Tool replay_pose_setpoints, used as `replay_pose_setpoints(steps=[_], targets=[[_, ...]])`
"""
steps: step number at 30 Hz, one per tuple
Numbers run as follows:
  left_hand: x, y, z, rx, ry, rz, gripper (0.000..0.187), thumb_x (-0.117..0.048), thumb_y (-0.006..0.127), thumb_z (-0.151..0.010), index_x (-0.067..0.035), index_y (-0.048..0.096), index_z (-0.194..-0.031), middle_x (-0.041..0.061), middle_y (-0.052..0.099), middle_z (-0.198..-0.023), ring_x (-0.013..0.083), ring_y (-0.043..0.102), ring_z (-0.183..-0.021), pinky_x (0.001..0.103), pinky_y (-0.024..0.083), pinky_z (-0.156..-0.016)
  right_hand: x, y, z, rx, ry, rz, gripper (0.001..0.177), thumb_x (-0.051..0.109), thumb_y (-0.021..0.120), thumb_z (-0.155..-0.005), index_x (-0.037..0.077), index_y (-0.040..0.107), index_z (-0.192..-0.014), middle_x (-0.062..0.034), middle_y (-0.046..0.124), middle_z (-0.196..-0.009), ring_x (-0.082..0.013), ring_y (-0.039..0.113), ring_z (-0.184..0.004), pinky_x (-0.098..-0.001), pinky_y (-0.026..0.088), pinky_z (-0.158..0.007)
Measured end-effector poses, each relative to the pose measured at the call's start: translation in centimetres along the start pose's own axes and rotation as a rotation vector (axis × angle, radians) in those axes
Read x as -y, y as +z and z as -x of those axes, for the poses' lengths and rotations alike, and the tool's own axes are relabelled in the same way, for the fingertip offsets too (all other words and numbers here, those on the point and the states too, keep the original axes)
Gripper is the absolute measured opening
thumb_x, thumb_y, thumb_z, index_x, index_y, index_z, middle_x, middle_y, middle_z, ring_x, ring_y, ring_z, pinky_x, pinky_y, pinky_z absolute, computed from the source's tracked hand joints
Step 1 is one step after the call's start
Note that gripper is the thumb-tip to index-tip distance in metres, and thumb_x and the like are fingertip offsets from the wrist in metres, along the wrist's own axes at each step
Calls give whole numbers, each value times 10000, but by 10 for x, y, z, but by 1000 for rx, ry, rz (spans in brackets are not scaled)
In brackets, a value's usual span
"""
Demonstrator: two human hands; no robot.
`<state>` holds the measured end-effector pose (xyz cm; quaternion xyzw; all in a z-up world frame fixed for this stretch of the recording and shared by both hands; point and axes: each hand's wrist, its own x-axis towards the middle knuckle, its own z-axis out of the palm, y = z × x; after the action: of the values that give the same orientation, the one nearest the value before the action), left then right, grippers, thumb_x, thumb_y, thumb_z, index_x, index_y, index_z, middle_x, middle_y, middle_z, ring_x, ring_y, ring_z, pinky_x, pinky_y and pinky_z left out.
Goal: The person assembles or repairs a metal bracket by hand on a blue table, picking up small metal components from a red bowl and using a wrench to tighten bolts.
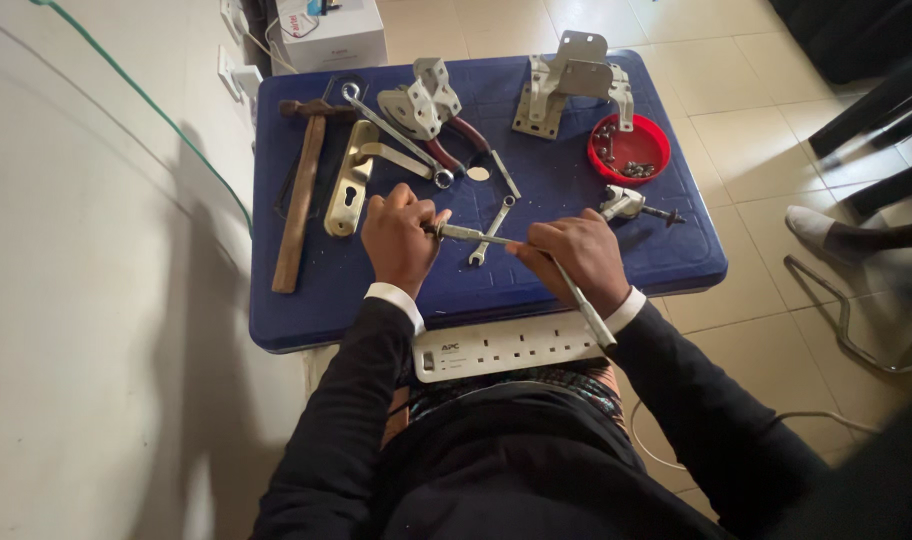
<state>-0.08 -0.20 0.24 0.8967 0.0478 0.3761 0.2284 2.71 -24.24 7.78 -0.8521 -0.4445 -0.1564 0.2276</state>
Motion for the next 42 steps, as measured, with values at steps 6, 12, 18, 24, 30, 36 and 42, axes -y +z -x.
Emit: replay_pose_setpoints(steps=[6,12,18,24,30,36,42], targets=[[0,-2,1,-55,18,14,340,-302,896,-768,-118,640,-639,-3,525,-746,235,469,-705,409,384,-586,-3,5,-2,-4,31,-84,446,316,727,-959,82,549,-624,-83,487,-496,-271,481,-404,-414,368,-440],[-4,1,1,-11,-29,52,361,-338,895,-741,-115,633,-633,-2,518,-734,237,478,-704,407,391,-581,0,-5,-6,134,254,-174,466,355,726,-943,48,577,-625,-93,509,-503,-256,493,-397,-413,385,-435],[-7,0,1,-8,-68,95,429,-361,885,-748,-101,583,-591,4,508,-726,234,479,-704,404,398,-579,8,-24,-14,180,311,-206,412,335,692,-943,42,599,-668,-105,528,-531,-244,501,-416,-410,390,-449],[-8,3,1,24,-65,93,401,-358,872,-784,-114,602,-616,3,512,-724,228,472,-682,403,386,-552,-2,-21,-6,254,360,-195,478,314,681,-994,7,552,-652,-125,449,-541,-244,401,-441,-425,360,-465],[-2,5,0,-26,-89,71,408,-336,895,-744,-98,597,-602,-6,518,-707,227,476,-674,398,403,-587,-39,-51,17,175,424,-360,244,253,602,-970,108,651,-780,35,562,-569,-72,490,-426,-319,411,-373],[-3,8,4,2,-48,48,344,-296,908,-725,-118,628,-636,-1,530,-738,244,499,-698,399,407,-582,-62,-78,38,46,637,-309,370,250,662,-1032,20,636,-743,-41,452,-591,-104,377,-526,-325,295,-464],[0,3,5,12,12,4,254,-122,882,-665,-127,629,-672,17,551,-838,254,528,-763,396,444,-679,-82,-59,47,2,663,-175,215,201,748,-928,3,676,-883,-85,557,-643,-155,499,-569,-350,399,-513]])
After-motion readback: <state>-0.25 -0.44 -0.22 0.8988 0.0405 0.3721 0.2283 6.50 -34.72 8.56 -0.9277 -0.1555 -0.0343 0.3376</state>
